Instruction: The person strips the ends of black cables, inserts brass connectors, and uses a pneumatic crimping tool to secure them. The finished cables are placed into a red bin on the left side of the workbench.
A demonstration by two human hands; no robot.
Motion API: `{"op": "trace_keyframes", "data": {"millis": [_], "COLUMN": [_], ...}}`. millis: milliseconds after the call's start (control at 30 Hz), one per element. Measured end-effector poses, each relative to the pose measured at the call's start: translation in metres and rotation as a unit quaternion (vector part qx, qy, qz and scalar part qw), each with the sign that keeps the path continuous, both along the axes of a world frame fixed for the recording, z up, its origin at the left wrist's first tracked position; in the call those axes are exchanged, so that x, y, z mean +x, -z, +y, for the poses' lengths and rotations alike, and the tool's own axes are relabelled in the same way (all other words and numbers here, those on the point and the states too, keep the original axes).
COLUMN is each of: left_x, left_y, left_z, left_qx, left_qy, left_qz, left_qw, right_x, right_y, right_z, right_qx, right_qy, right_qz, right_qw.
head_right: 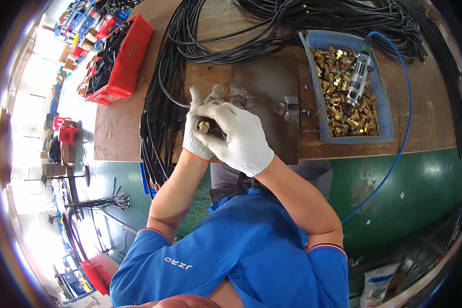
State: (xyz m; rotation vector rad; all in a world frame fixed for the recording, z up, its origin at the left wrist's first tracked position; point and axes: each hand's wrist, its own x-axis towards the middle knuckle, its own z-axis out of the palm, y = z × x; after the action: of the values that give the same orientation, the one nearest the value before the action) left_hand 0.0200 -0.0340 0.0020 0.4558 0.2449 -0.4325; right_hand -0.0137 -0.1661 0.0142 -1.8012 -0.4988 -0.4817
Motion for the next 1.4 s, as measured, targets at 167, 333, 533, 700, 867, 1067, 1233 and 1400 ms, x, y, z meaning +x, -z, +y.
{"op": "trace_keyframes", "data": {"millis": [167, 333, 533, 700, 867, 1067, 1233, 1400], "left_x": [0.004, -0.015, -0.044, -0.045, -0.061, -0.070, -0.074, -0.077], "left_y": [0.020, 0.015, -0.004, -0.034, -0.031, -0.014, -0.018, -0.012], "left_z": [0.018, 0.010, 0.065, 0.138, 0.172, 0.165, 0.169, 0.183], "left_qx": [-0.099, 0.102, 0.402, 0.432, 0.648, 0.748, 0.758, 0.753], "left_qy": [0.057, 0.022, -0.141, -0.321, -0.225, -0.190, -0.186, -0.169], "left_qz": [-0.040, -0.101, -0.174, -0.110, -0.102, -0.174, -0.203, -0.185], "left_qw": [0.993, 0.989, 0.888, 0.836, 0.721, 0.611, 0.591, 0.609], "right_x": [0.003, 0.071, 0.043, -0.038, -0.055, -0.022, -0.002, -0.010], "right_y": [-0.007, -0.036, -0.036, 0.031, 0.041, 0.028, 0.032, 0.047], "right_z": [0.001, -0.053, -0.023, 0.052, 0.087, 0.129, 0.156, 0.162], "right_qx": [-0.034, 0.171, 0.166, -0.303, -0.244, -0.481, -0.527, -0.531], "right_qy": [-0.030, 0.110, -0.021, -0.210, -0.236, -0.288, -0.271, -0.234], "right_qz": [0.001, 0.158, 0.177, 0.222, 0.263, 0.068, -0.013, -0.053], "right_qw": [0.999, 0.966, 0.970, 0.903, 0.903, 0.825, 0.805, 0.813]}}
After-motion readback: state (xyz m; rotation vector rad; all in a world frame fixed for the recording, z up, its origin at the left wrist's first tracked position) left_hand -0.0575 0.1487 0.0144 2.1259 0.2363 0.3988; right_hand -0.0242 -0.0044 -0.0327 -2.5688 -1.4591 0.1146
